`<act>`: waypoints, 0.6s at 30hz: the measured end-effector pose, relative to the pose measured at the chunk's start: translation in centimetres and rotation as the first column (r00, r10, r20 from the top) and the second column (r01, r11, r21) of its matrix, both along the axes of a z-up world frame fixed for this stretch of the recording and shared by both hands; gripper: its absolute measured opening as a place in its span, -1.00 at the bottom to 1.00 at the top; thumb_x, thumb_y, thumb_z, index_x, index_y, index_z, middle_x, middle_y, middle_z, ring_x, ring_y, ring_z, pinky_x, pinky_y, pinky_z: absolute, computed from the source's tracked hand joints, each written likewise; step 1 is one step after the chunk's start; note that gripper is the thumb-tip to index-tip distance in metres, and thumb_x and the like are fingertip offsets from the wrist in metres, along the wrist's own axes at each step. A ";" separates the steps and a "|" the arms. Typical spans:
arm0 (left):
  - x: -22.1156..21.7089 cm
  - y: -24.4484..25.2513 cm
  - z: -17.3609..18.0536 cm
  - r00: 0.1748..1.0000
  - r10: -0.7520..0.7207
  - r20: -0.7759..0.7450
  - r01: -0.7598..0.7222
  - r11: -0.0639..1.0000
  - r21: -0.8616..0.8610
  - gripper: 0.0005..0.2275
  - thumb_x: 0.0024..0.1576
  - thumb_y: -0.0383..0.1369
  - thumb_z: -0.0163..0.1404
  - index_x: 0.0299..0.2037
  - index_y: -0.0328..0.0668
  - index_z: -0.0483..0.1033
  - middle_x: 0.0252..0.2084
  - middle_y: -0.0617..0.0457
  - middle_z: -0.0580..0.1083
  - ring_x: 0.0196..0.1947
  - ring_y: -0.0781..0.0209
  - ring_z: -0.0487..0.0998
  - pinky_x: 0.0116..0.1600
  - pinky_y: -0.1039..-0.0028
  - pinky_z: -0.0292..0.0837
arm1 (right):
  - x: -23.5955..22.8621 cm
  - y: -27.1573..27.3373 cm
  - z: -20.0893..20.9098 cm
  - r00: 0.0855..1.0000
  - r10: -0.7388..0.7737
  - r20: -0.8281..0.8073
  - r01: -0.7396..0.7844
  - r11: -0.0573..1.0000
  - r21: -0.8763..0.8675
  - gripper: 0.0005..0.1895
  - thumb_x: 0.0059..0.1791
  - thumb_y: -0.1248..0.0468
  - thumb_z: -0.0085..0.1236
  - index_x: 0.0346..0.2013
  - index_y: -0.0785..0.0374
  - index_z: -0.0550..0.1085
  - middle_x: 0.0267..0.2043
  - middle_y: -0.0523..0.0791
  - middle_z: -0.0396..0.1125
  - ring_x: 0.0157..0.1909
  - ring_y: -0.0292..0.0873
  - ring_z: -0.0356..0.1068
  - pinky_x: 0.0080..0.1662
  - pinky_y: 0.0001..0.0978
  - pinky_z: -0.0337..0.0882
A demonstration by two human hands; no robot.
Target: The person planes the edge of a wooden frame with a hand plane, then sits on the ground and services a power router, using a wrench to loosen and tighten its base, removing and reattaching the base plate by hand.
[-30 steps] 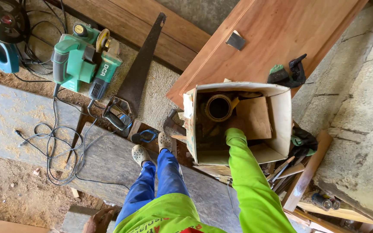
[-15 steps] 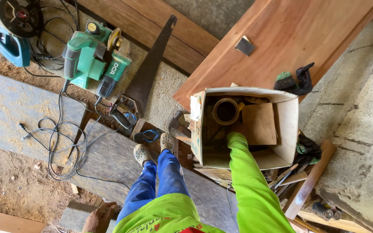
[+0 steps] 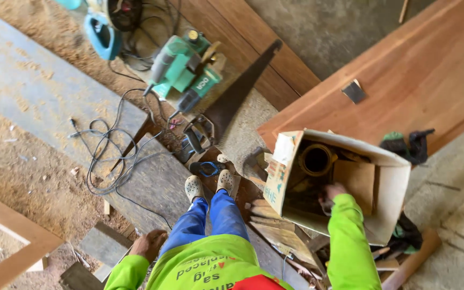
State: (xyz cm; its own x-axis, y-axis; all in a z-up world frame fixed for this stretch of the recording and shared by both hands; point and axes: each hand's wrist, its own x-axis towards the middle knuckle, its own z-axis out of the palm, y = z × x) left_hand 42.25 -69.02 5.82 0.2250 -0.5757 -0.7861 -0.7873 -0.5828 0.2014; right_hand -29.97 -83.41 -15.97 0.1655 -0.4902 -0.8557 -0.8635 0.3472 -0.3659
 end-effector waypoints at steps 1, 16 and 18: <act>-0.3 -0.6 0.1 0.999 0.033 -0.019 -0.033 0.999 0.004 -0.65 0.13 -0.03 0.00 -0.02 0.05 0.65 -0.11 -0.09 0.66 -0.07 -0.06 0.69 0.07 0.24 0.56 | -4.1 2.0 -4.7 0.999 0.024 0.029 -0.025 0.999 0.020 -0.69 0.07 0.16 0.01 -0.24 0.16 0.70 -0.35 -0.04 0.58 -0.36 -0.09 0.55 -0.23 -0.13 0.54; -0.5 -3.3 -1.7 0.983 -0.043 -0.180 0.018 0.990 -0.137 -0.69 0.16 -0.10 0.00 -0.06 -0.06 0.66 -0.10 -0.12 0.61 -0.05 -0.11 0.62 0.08 0.20 0.49 | 5.3 -1.5 16.8 0.419 -0.906 -0.062 0.876 0.386 0.288 -0.73 0.04 0.20 0.13 -0.12 0.36 0.42 -0.48 0.01 0.34 -0.61 -0.07 0.29 -0.54 -0.11 0.33; 0.5 -2.3 -3.9 0.942 -0.261 -0.212 0.206 0.946 -0.250 -0.72 0.18 -0.13 0.01 -0.12 -0.10 0.67 -0.14 -0.13 0.60 -0.09 -0.13 0.59 0.03 0.17 0.46 | 8.7 -2.2 22.1 0.362 -0.931 -0.051 0.913 0.343 0.220 -0.71 0.03 0.17 0.15 -0.10 0.33 0.44 -0.49 -0.07 0.29 -0.59 -0.13 0.27 -0.54 -0.16 0.32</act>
State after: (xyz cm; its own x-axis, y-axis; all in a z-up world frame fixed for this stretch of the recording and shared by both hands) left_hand 42.73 -71.37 1.95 -0.1161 -0.7540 -0.6466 -0.8079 -0.3070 0.5031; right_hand -21.29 -85.59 6.14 -0.2271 -0.2145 -0.9499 0.0731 0.9689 -0.2363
